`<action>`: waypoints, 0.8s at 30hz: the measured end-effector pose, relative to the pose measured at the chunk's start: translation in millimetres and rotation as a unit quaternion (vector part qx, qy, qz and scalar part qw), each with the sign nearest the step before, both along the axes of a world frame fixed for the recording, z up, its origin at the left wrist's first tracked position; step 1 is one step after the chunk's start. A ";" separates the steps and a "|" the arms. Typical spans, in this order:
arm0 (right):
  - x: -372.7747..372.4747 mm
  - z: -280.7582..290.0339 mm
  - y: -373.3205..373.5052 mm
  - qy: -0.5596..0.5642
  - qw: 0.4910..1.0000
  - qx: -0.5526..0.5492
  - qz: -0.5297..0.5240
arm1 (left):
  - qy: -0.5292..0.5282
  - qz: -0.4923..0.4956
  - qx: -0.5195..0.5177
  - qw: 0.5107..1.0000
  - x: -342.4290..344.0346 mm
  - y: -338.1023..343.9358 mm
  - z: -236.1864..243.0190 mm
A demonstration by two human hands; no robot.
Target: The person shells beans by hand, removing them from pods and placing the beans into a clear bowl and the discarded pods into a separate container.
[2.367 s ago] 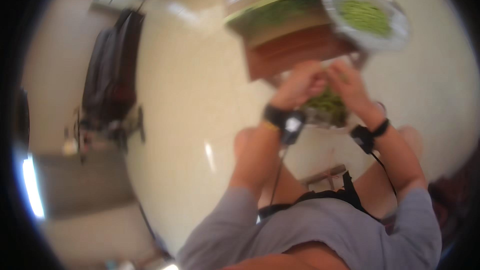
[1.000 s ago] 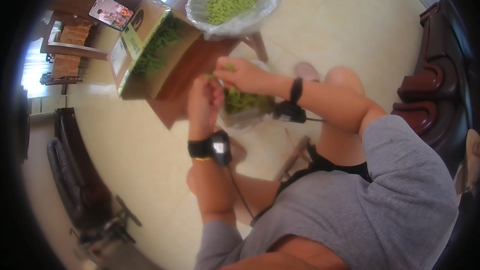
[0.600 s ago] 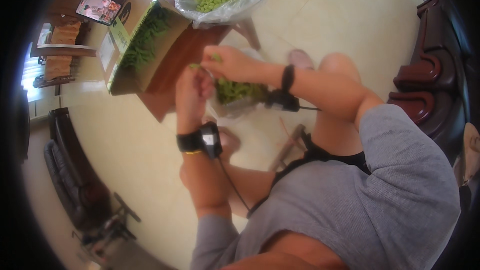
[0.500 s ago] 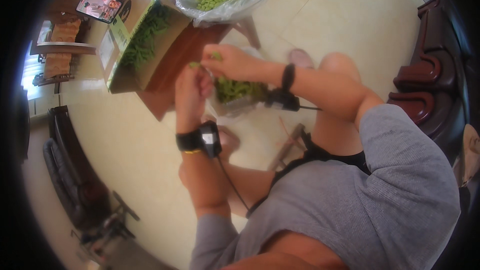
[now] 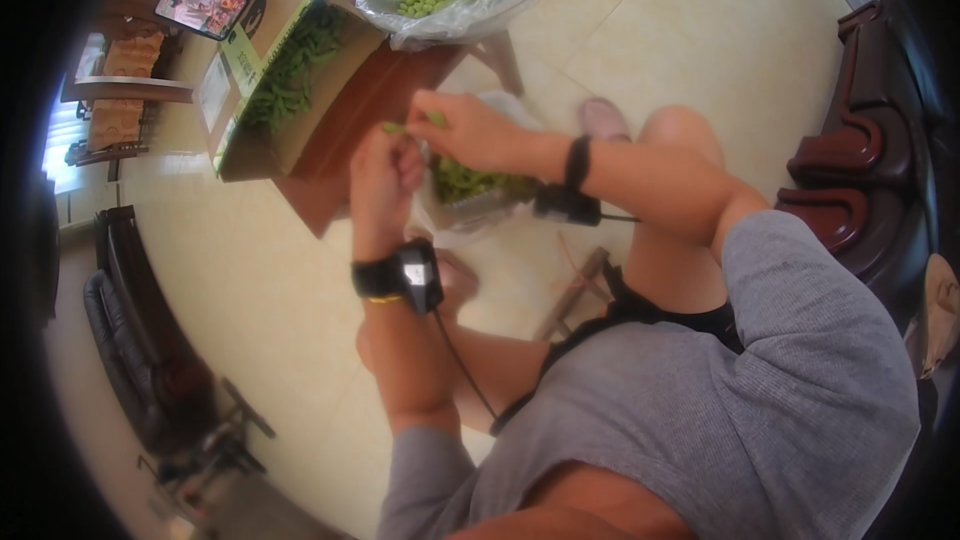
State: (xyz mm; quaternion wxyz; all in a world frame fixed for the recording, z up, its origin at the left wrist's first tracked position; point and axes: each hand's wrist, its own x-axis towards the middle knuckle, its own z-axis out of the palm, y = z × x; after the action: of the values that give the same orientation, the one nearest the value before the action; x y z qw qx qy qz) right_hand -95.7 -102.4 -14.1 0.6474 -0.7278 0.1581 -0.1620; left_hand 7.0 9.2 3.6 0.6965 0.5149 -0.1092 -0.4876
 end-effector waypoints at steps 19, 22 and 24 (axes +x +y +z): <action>8.7 3.0 1.2 0.020 0.982 0.173 -0.067 | -0.031 0.055 0.037 0.997 -9.2 -8.1 -5.9; 12.4 3.0 -1.3 0.067 0.958 0.272 -0.057 | -0.059 0.032 0.034 0.997 -11.1 -8.1 -1.3; 12.6 3.6 -5.2 0.082 0.966 0.241 -0.040 | -0.083 0.035 0.032 0.995 -11.8 -7.0 1.1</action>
State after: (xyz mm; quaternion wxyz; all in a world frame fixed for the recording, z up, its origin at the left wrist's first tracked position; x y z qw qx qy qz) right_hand -83.1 -107.5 -10.5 0.7815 -0.5543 0.2735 -0.0845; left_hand -4.8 2.2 4.6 0.6853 0.5790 -0.1328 -0.4214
